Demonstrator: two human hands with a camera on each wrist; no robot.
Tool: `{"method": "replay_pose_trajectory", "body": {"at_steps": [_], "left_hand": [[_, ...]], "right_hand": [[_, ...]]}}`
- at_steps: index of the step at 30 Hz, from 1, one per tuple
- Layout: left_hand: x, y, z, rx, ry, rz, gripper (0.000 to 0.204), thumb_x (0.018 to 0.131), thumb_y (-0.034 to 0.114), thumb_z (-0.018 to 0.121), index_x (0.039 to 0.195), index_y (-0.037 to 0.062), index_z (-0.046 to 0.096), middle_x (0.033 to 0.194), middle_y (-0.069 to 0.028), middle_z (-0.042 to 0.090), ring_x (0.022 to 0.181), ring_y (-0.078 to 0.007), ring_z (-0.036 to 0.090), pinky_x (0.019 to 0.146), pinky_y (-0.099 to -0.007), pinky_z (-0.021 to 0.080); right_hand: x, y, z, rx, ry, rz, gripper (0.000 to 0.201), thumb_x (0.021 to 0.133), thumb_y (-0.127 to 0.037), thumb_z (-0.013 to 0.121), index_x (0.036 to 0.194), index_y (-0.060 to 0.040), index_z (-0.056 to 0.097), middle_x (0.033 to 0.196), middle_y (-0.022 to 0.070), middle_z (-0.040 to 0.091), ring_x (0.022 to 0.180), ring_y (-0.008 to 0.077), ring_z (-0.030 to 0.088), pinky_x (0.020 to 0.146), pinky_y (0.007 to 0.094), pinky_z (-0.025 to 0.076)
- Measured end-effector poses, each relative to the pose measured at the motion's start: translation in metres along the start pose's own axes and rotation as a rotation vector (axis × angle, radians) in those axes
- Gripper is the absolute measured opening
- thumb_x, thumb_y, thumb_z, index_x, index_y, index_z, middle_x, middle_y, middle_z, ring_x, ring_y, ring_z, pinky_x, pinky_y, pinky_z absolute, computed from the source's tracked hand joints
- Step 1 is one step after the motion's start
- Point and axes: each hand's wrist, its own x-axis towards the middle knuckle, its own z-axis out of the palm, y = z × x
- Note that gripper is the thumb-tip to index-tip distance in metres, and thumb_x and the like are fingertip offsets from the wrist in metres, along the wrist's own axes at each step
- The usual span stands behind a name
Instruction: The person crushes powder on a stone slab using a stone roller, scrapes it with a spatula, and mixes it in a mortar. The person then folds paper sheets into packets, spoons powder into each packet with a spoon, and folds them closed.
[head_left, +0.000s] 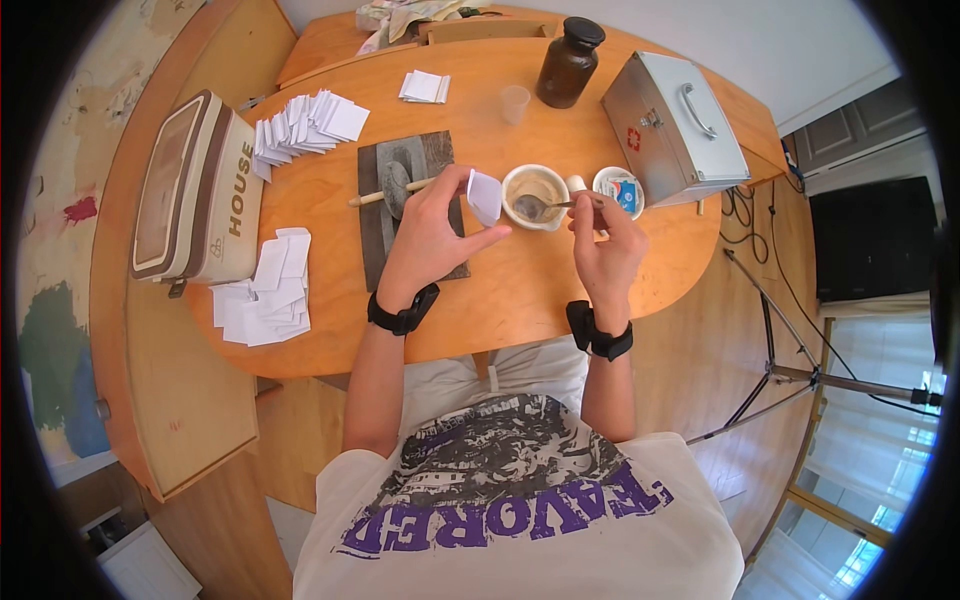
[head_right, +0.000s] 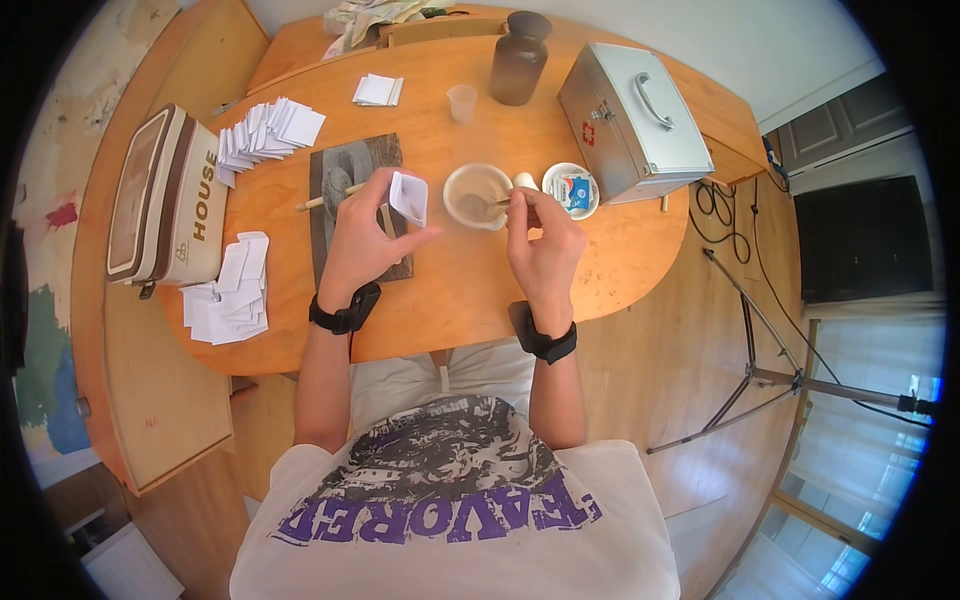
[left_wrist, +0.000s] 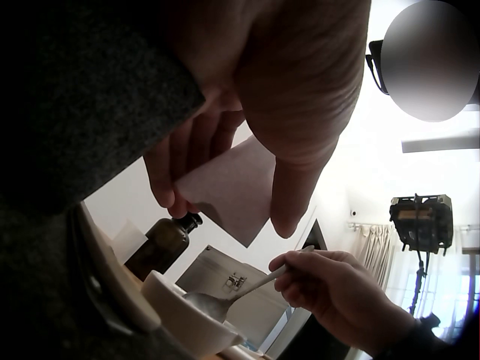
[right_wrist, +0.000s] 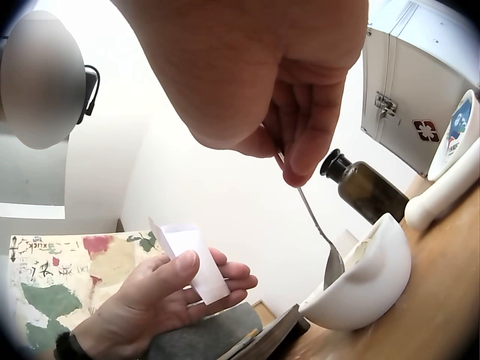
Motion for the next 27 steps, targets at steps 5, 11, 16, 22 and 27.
{"method": "replay_pose_trajectory", "body": {"at_steps": [5,11,16,22,27], "left_hand": [[0.0,0.0,0.001,0.007,0.017,0.013,0.061,0.081,0.027,0.103,0.125,0.004,0.069,0.108,-0.013,0.079,0.1,-0.0305,0.076,0.091,-0.041,0.061],[0.0,0.001,0.001,0.008,0.029,0.029,0.057,0.08,0.024,0.102,0.122,0.004,0.069,0.103,-0.0111,0.076,0.092,-0.0274,0.071,0.087,-0.0384,0.058],[0.0,-0.003,0.004,0.009,0.027,0.023,0.06,0.08,0.023,0.102,0.124,0.0021,0.068,0.104,-0.0139,0.077,0.094,-0.0291,0.072,0.089,-0.0398,0.059],[0.0,-0.001,0.003,0.048,0.008,-0.012,0.062,0.08,0.023,0.102,0.127,0.0009,0.067,0.108,-0.0165,0.078,0.1,-0.032,0.077,0.093,-0.0414,0.061],[0.0,0.0,0.003,0.013,0.02,-0.006,0.063,0.081,0.022,0.102,0.13,0.0005,0.068,0.111,-0.0173,0.08,0.102,-0.0334,0.078,0.094,-0.0426,0.062]], "right_hand": [[-0.001,0.007,0.001,0.056,0.018,0.156,0.017,0.111,-0.011,0.074,0.11,0.0029,0.083,0.089,0.0102,0.085,0.075,0.0153,0.081,0.072,0.0289,0.063],[0.008,0.003,-0.01,0.181,0.092,0.319,0.023,0.114,-0.017,0.072,0.111,0.003,0.083,0.086,0.0073,0.082,0.076,0.0127,0.079,0.071,0.0269,0.064],[0.022,-0.037,-0.022,0.329,0.181,0.313,0.024,0.116,-0.016,0.07,0.114,0.0046,0.082,0.088,0.0083,0.081,0.076,0.0117,0.076,0.071,0.0266,0.063],[0.019,-0.085,-0.019,0.361,0.198,0.173,0.022,0.115,-0.014,0.07,0.113,0.0043,0.082,0.089,0.0101,0.082,0.074,0.0129,0.077,0.069,0.026,0.062],[0.005,-0.092,-0.003,0.15,0.202,-0.095,0.007,0.103,0.001,0.079,0.109,0.0027,0.082,0.084,0.008,0.081,0.069,0.0145,0.077,0.067,0.0276,0.06]]}}
